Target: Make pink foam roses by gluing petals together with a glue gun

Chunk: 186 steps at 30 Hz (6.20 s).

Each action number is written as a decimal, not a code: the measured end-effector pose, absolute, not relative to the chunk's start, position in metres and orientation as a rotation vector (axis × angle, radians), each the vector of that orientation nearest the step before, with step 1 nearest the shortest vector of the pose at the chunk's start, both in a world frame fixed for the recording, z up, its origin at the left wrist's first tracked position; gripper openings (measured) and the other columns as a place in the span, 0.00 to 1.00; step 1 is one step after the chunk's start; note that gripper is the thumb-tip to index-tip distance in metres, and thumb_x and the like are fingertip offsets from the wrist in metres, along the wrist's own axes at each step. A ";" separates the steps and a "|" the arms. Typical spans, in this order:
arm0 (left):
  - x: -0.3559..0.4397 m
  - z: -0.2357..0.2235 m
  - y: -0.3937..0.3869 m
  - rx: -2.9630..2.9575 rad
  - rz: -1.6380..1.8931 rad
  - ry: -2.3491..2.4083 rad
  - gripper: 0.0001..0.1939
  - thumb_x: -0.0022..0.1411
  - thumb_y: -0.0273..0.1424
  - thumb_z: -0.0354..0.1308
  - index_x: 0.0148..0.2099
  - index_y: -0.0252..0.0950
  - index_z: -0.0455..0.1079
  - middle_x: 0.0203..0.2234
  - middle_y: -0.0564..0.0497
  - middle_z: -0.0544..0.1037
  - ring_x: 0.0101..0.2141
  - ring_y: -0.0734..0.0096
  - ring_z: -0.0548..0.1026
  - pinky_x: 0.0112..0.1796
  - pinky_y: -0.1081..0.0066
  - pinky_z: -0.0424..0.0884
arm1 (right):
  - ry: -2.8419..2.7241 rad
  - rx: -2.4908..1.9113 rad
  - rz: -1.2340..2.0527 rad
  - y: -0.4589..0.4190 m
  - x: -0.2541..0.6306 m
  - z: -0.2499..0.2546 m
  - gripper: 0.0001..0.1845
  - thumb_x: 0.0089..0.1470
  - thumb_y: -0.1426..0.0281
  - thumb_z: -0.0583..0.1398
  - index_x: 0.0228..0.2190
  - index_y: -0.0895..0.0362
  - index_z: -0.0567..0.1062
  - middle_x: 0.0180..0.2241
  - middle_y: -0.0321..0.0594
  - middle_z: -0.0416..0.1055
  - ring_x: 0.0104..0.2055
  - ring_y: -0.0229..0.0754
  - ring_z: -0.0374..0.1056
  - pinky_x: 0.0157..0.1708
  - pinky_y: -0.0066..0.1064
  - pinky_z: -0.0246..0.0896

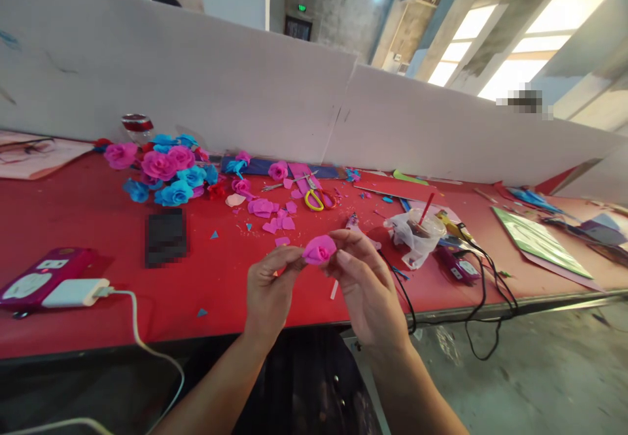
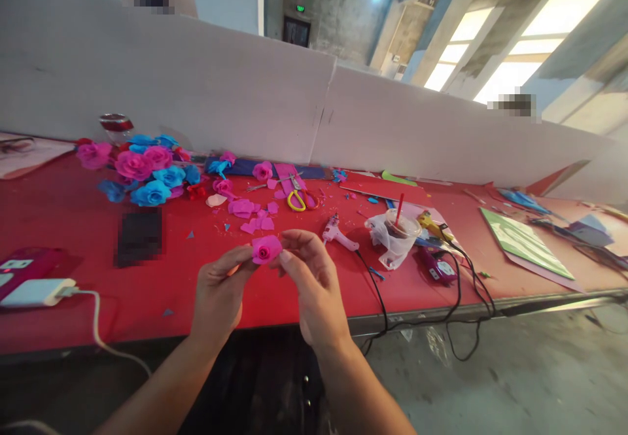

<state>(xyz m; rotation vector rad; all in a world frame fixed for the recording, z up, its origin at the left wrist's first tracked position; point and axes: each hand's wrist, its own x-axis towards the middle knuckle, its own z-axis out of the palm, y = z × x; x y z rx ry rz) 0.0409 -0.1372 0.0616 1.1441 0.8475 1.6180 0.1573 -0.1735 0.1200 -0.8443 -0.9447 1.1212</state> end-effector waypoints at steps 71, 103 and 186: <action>0.039 0.094 -0.138 1.003 1.380 0.745 0.08 0.49 0.28 0.67 0.35 0.40 0.79 0.31 0.50 0.82 0.33 0.68 0.78 0.39 0.68 0.74 | -1.287 -1.019 0.440 -0.164 0.151 0.089 0.05 0.53 0.73 0.60 0.33 0.54 0.75 0.33 0.39 0.70 0.35 0.40 0.66 0.35 0.32 0.61; 0.027 0.095 -0.136 1.125 1.355 0.415 0.08 0.56 0.25 0.61 0.37 0.43 0.77 0.29 0.55 0.77 0.32 0.77 0.72 0.36 0.77 0.69 | -1.126 -0.747 1.136 -0.173 0.165 0.132 0.02 0.53 0.71 0.61 0.31 0.55 0.75 0.27 0.34 0.71 0.31 0.34 0.66 0.34 0.26 0.62; 0.012 0.030 -0.155 1.811 1.524 1.566 0.08 0.59 0.30 0.57 0.40 0.39 0.76 0.32 0.49 0.77 0.31 0.71 0.75 0.36 0.72 0.70 | -1.525 -1.251 1.042 -0.190 0.203 0.052 0.14 0.54 0.60 0.58 0.24 0.56 0.69 0.20 0.33 0.59 0.19 0.33 0.52 0.18 0.27 0.49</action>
